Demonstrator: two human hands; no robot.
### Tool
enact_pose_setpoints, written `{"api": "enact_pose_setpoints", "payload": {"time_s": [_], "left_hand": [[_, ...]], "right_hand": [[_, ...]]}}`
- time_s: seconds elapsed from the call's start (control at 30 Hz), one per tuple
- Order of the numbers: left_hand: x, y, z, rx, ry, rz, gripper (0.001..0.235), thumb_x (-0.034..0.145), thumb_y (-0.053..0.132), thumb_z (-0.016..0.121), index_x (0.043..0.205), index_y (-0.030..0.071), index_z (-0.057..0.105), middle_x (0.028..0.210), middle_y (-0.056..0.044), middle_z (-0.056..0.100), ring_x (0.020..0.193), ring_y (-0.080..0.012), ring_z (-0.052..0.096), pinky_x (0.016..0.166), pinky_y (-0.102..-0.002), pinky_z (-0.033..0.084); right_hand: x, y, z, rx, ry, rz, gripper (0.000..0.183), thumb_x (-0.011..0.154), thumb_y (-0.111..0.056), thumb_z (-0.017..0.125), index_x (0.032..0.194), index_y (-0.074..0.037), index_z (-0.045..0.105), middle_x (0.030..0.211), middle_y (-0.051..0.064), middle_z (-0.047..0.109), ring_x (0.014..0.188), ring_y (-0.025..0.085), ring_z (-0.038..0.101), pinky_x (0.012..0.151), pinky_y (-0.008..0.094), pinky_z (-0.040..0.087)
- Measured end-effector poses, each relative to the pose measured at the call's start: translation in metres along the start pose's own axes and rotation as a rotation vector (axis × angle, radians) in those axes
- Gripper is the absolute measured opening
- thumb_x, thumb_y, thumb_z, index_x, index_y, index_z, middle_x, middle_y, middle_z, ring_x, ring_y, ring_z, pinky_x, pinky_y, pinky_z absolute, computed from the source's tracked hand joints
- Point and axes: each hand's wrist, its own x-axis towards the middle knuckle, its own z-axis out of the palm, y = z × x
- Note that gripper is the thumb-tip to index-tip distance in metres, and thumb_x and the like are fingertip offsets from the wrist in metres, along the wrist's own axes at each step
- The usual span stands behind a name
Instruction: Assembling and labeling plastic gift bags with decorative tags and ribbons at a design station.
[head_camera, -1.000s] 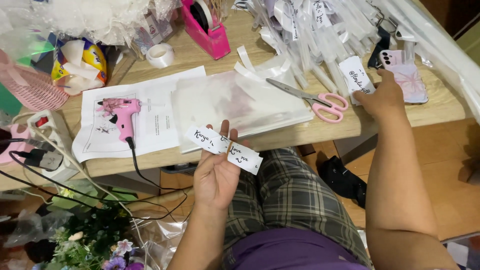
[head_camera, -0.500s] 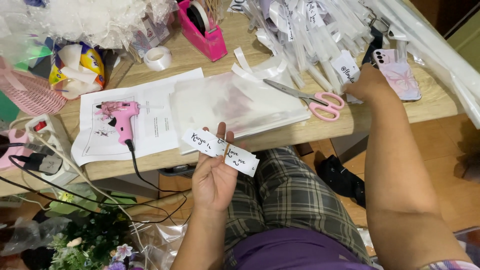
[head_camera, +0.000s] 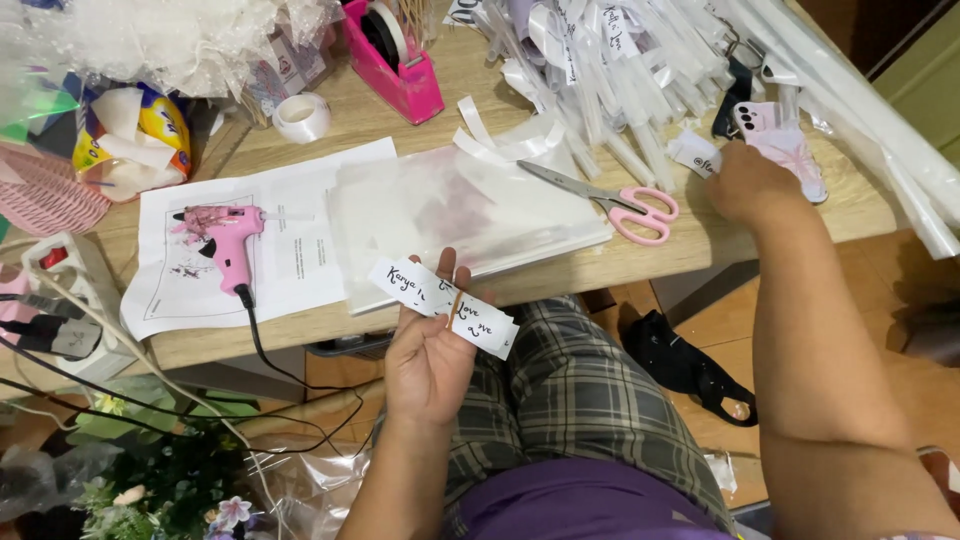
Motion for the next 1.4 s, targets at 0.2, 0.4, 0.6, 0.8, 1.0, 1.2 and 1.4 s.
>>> {"api": "enact_pose_setpoints", "payload": {"time_s": [0.2, 0.4, 0.6, 0.8, 1.0, 1.2, 1.4], "left_hand": [[0.004, 0.001, -0.004, 0.013, -0.053, 0.014, 0.073, 0.08, -0.013, 0.05, 0.148, 0.015, 0.047, 0.156, -0.023, 0.045, 0.134, -0.0378, 0.05, 0.111, -0.065, 0.041], [0.001, -0.001, -0.004, 0.0, -0.047, -0.008, 0.073, 0.081, -0.013, 0.05, 0.149, 0.014, 0.045, 0.156, -0.023, 0.045, 0.135, -0.0375, 0.049, 0.112, -0.064, 0.039], [0.0, 0.001, -0.007, -0.071, -0.166, -0.032, 0.058, 0.093, -0.004, 0.051, 0.15, 0.004, 0.045, 0.16, -0.02, 0.041, 0.138, -0.0333, 0.049, 0.115, -0.053, 0.041], [0.0, -0.003, -0.008, 0.081, -0.177, 0.005, 0.063, 0.097, 0.004, 0.042, 0.159, 0.009, 0.035, 0.159, -0.014, 0.044, 0.138, -0.0254, 0.05, 0.117, -0.055, 0.04], [-0.007, -0.008, -0.011, 0.07, -0.186, -0.001, 0.063, 0.099, 0.006, 0.044, 0.16, 0.01, 0.034, 0.157, -0.02, 0.046, 0.139, -0.0313, 0.051, 0.116, -0.059, 0.041], [-0.018, -0.008, -0.009, 0.203, -0.197, 0.049, 0.058, 0.106, 0.007, 0.04, 0.162, 0.007, 0.026, 0.156, -0.027, 0.045, 0.138, -0.0377, 0.051, 0.113, -0.06, 0.043], [-0.019, -0.025, -0.009, 0.43, -0.255, 0.085, 0.057, 0.111, 0.009, 0.038, 0.165, 0.007, 0.02, 0.158, -0.023, 0.043, 0.132, -0.0323, 0.057, 0.104, -0.051, 0.054]], "right_hand": [[-0.031, -0.008, -0.014, -0.021, 0.081, -0.028, 0.035, 0.111, -0.037, 0.049, 0.12, -0.004, 0.055, 0.098, 0.017, 0.065, 0.082, 0.032, 0.064, 0.069, 0.045, 0.055], [-0.004, 0.019, 0.018, 0.05, 0.219, -0.113, 0.035, 0.098, -0.014, 0.035, 0.126, 0.002, 0.049, 0.123, 0.026, 0.057, 0.103, 0.05, 0.058, 0.077, 0.06, 0.046], [-0.008, 0.022, 0.023, 0.034, 0.29, -0.161, 0.029, 0.104, -0.015, 0.043, 0.125, 0.002, 0.052, 0.117, 0.026, 0.06, 0.099, 0.051, 0.063, 0.071, 0.063, 0.049], [-0.076, -0.06, 0.022, 0.325, 0.244, -0.495, 0.031, 0.1, -0.012, 0.054, 0.128, 0.0, 0.051, 0.111, 0.029, 0.062, 0.103, 0.049, 0.057, 0.081, 0.059, 0.044], [-0.088, -0.126, 0.036, 0.119, -0.002, -0.716, 0.058, 0.094, -0.023, 0.056, 0.15, -0.011, 0.045, 0.128, 0.031, 0.065, 0.124, 0.049, 0.06, 0.103, 0.061, 0.047], [-0.103, -0.109, 0.042, 0.401, 0.459, -1.287, 0.041, 0.094, -0.017, 0.074, 0.135, -0.017, 0.07, 0.119, 0.013, 0.059, 0.113, 0.038, 0.057, 0.097, 0.046, 0.045], [-0.196, -0.114, 0.059, 0.538, 0.566, -1.54, 0.007, 0.092, -0.015, 0.078, 0.099, -0.014, 0.08, 0.099, 0.004, 0.071, 0.081, 0.026, 0.065, 0.075, 0.037, 0.051]]}}
